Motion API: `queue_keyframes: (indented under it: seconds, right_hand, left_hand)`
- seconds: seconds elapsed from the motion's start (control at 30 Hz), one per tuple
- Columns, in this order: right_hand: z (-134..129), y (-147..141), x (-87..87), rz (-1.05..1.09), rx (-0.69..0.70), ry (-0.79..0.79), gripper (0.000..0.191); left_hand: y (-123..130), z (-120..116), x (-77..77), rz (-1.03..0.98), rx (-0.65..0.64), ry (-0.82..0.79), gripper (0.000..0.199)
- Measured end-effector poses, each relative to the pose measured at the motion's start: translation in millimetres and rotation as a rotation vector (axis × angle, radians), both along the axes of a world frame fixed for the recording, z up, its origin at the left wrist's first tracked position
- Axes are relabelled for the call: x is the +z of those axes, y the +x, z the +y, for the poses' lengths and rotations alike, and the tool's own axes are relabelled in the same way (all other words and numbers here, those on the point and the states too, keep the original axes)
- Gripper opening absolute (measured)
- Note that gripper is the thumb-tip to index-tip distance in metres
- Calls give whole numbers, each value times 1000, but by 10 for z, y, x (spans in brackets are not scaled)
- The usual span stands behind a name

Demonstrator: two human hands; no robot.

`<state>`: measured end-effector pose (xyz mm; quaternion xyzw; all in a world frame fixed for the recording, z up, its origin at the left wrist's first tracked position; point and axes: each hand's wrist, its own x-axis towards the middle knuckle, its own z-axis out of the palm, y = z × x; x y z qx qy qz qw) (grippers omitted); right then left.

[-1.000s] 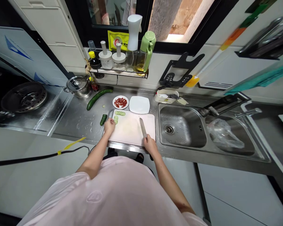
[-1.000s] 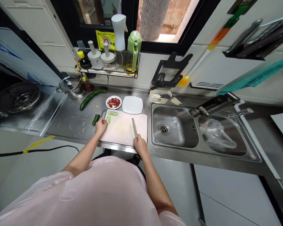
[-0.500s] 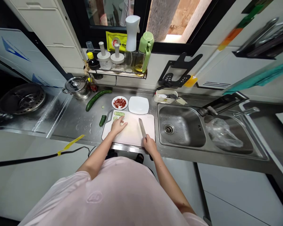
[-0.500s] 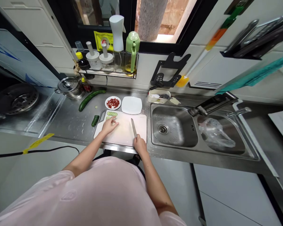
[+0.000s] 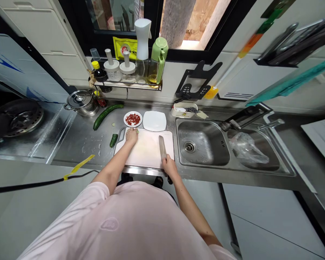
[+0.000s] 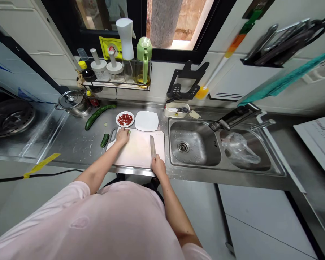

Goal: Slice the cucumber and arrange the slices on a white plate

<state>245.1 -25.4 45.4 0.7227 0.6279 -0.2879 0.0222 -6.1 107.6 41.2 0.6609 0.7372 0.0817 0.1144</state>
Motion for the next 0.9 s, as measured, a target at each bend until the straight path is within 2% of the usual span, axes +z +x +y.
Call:
queue_keyframes:
  seconds: [0.33,0.53,0.73,0.9]
  right_hand:
    - [19,-4,67,-21,13,-20,31]
    - [26,-8,55,-17,16,-23,31]
    - [15,-29,82,-35,21,-25,31]
    - [14,-49,112,-54,44,-23,31]
  left_hand:
    - [-20,64,38,-63,33,36,20]
    - [-5,6,4,-326,202,-3,14]
    - [62,-151,-167,-621,283,-97,17]
    - [136,-266,-308,-657,259,-132,16]
